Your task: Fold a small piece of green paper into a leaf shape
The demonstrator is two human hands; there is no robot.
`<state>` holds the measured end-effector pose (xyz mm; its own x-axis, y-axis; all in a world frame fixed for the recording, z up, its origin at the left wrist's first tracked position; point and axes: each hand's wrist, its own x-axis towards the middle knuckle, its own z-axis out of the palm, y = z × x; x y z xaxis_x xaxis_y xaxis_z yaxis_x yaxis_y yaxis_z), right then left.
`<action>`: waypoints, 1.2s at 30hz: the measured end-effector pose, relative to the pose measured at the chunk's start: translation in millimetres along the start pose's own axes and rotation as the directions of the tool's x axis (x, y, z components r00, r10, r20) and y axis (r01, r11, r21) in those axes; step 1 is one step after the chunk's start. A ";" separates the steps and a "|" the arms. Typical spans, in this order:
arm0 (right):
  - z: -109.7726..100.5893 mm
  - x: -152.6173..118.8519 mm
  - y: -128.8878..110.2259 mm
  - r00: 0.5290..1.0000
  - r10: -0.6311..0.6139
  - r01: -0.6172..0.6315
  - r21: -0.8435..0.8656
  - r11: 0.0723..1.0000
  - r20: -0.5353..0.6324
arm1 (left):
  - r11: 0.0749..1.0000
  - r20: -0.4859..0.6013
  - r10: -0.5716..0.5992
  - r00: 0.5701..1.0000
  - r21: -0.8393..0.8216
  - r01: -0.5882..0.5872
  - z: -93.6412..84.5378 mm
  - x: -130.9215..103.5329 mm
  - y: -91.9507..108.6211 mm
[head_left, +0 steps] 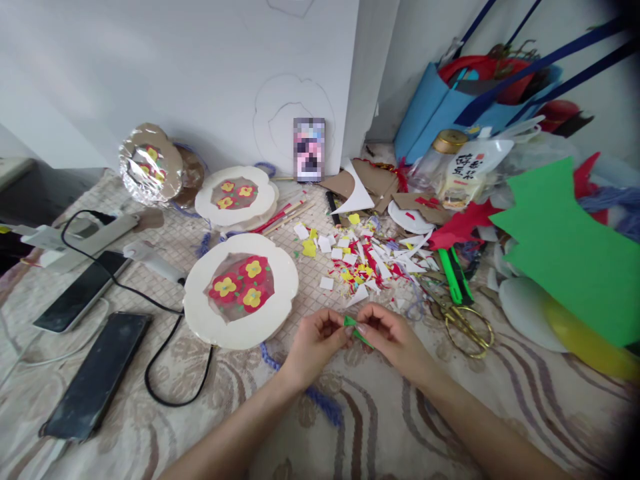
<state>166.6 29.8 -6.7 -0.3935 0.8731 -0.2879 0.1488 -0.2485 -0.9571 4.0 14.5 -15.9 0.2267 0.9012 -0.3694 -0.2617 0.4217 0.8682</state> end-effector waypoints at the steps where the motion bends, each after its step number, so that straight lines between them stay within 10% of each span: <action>1: 0.2 -0.2 0.2 1.000 -0.002 0.002 0.002 1.000 -0.002 | 1.000 -0.001 0.000 1.000 0.002 0.000 0.1 0.1 -0.4; 36: -0.1 -3.2 8.3 0.975 -0.159 0.132 -0.177 0.975 -0.152 | 0.941 -0.030 -0.083 0.996 -0.332 0.068 -0.8 -1.4 9.3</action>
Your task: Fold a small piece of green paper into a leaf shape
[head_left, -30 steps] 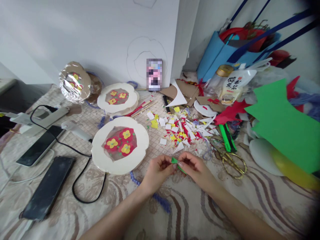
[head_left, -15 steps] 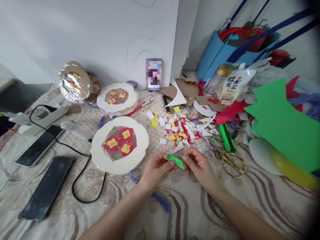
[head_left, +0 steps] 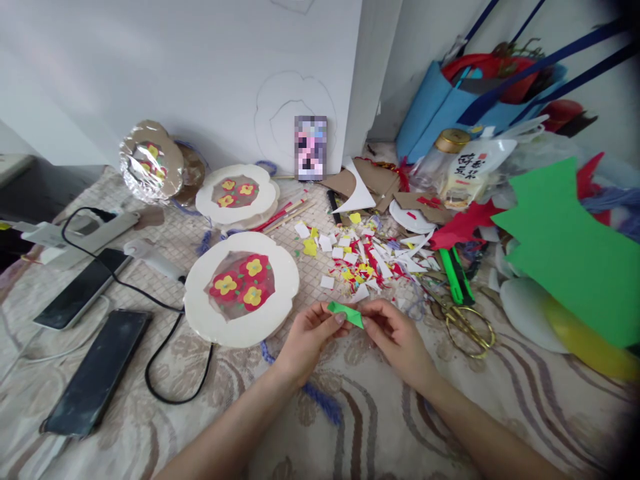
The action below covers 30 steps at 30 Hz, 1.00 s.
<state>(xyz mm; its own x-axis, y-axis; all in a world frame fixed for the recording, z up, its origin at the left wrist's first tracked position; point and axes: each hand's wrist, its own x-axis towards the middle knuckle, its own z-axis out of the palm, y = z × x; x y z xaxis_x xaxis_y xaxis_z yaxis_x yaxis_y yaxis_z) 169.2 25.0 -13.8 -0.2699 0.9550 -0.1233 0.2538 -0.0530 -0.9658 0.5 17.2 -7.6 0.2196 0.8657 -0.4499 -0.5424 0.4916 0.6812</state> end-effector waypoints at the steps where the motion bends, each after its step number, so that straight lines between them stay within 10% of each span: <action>1: -0.7 0.1 -0.7 1.000 0.015 -0.015 0.012 1.000 -0.014 | 1.000 0.001 -0.001 1.000 0.028 0.001 -0.5 0.2 -0.4; 12: -1.1 0.1 -6.3 0.997 0.045 -0.056 0.154 0.986 0.069 | 0.951 0.043 0.020 0.999 0.307 -0.032 0.1 0.9 -6.9; 30: 5.2 0.2 -8.5 0.989 0.087 -0.113 0.241 0.964 0.115 | 0.969 0.031 0.062 0.998 0.238 -0.068 0.6 0.3 -8.1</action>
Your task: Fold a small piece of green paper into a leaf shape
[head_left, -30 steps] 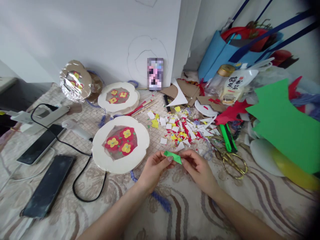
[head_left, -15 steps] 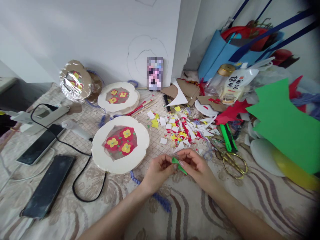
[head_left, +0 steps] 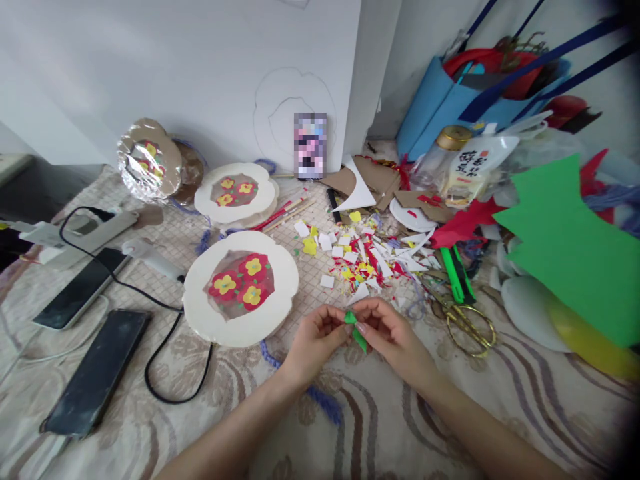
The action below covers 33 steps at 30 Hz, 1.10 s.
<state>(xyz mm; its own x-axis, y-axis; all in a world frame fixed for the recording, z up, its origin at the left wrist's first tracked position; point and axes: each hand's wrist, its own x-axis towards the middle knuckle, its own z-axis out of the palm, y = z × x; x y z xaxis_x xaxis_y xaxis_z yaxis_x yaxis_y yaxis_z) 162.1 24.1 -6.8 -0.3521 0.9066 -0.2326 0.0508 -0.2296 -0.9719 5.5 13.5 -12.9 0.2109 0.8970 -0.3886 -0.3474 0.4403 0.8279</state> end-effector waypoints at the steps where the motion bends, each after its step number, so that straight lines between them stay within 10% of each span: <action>1: 0.0 0.2 -0.1 1.000 0.001 -0.001 0.006 1.000 0.001 | 1.000 -0.004 -0.002 1.000 0.001 0.002 0.1 -0.1 0.2; 33: -12.2 6.0 8.3 0.999 -0.026 0.031 0.142 0.989 -0.040 | 1.000 0.012 -0.006 1.000 0.000 0.006 8.5 13.3 11.3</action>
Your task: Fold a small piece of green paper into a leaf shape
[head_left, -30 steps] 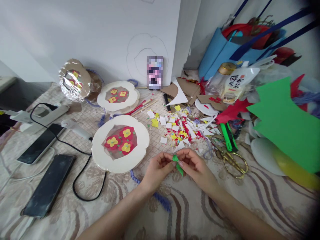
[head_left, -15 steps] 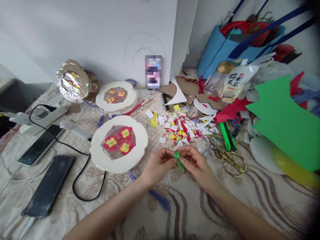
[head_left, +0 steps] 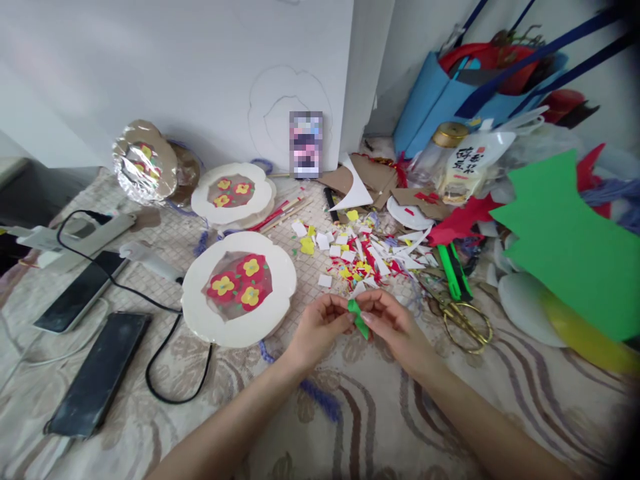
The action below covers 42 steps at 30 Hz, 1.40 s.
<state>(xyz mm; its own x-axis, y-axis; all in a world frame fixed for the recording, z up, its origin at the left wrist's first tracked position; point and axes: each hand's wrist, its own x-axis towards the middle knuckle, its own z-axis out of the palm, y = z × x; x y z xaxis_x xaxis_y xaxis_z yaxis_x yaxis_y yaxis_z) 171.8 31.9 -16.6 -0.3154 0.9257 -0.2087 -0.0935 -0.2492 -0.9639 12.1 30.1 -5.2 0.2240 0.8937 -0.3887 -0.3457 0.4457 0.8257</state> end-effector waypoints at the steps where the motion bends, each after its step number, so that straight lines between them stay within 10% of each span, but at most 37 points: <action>1: -0.5 0.3 0.8 1.000 -0.001 0.001 -0.003 1.000 0.010 | 1.000 0.003 0.002 1.000 -0.005 -0.002 0.3 -0.3 0.0; 42: 4.5 -10.0 -5.6 0.992 0.078 -0.046 -0.296 0.954 0.097 | 0.978 -0.024 0.112 0.993 0.182 -0.105 -1.9 -4.8 -11.3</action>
<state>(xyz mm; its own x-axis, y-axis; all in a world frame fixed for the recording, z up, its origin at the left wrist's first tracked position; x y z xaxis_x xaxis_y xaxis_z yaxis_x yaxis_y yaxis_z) 171.2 22.8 -8.4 -0.4117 0.8714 -0.2666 0.2052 -0.1963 -0.9588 13.2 20.9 -13.4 0.1616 0.9389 -0.3039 -0.1954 0.3323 0.9227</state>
